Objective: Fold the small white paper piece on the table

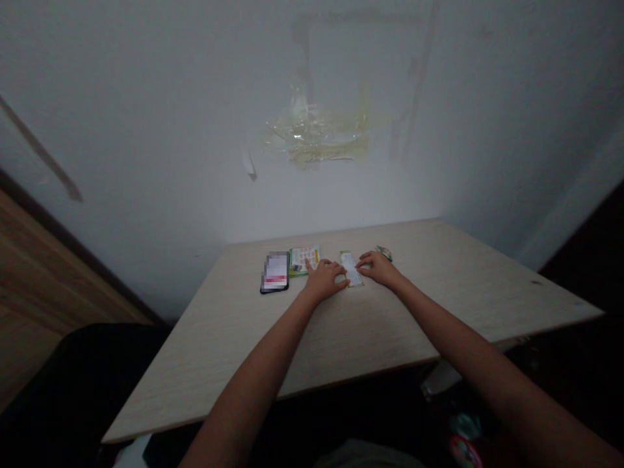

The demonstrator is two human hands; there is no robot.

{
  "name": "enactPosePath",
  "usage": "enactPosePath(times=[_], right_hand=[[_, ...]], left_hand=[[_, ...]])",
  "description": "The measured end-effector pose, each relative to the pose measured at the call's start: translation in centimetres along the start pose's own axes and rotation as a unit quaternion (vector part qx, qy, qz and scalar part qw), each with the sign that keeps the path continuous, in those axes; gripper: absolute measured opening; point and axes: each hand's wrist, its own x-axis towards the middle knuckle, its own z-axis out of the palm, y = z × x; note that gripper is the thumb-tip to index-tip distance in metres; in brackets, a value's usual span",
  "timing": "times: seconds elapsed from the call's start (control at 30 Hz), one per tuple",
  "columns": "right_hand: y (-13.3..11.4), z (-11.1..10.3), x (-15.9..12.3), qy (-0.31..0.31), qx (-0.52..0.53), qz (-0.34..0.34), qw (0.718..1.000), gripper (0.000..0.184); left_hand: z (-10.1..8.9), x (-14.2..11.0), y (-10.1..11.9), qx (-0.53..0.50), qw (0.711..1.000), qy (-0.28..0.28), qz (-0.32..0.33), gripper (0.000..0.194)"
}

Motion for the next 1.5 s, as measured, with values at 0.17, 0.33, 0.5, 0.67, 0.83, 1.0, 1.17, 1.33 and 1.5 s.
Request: enactPosePath(times=[0.17, 0.33, 0.5, 0.67, 0.83, 1.0, 1.17, 1.33, 1.5], right_hand=[[-0.2, -0.9, -0.3, -0.048, 0.005, 0.003, 0.999, 0.023], [0.6, -1.1, -0.6, -0.088, 0.006, -0.011, 0.996, 0.035], [1.1, -1.4, -0.9, -0.123, 0.006, -0.008, 0.992, 0.049], [0.8, -1.9, -1.1, -0.152, 0.006, -0.011, 0.988, 0.057], [0.3, -2.3, -1.3, -0.154, 0.014, -0.003, 0.988, 0.06], [0.1, -2.4, -1.7, -0.148, 0.033, -0.007, 0.988, 0.056], [0.5, -2.0, -1.6, -0.124, 0.06, -0.011, 0.99, 0.035], [0.7, -1.5, -0.9, -0.098, 0.044, -0.001, 0.994, 0.04], [0.3, -1.3, -0.5, -0.072, 0.014, 0.004, 0.997, 0.04]], left_hand=[[0.1, 0.0, -0.1, -0.004, 1.0, 0.002, 0.005, 0.032], [0.2, -0.1, -0.2, -0.003, 1.0, 0.001, 0.005, 0.034], [0.2, 0.0, -0.3, -0.002, 1.0, -0.009, 0.008, 0.04], [0.1, 0.0, -0.1, 0.002, 1.0, -0.002, 0.014, 0.037], [0.2, 0.1, 0.5, 0.009, 1.0, 0.007, -0.007, 0.037], [0.4, 0.2, 0.7, 0.015, 1.0, 0.018, -0.009, 0.04], [0.6, 0.1, 0.7, 0.019, 1.0, 0.016, -0.012, 0.042], [0.8, -0.1, 0.8, 0.018, 0.999, 0.026, -0.007, 0.041], [0.8, 0.0, 0.7, 0.014, 1.0, 0.016, -0.019, 0.042]])
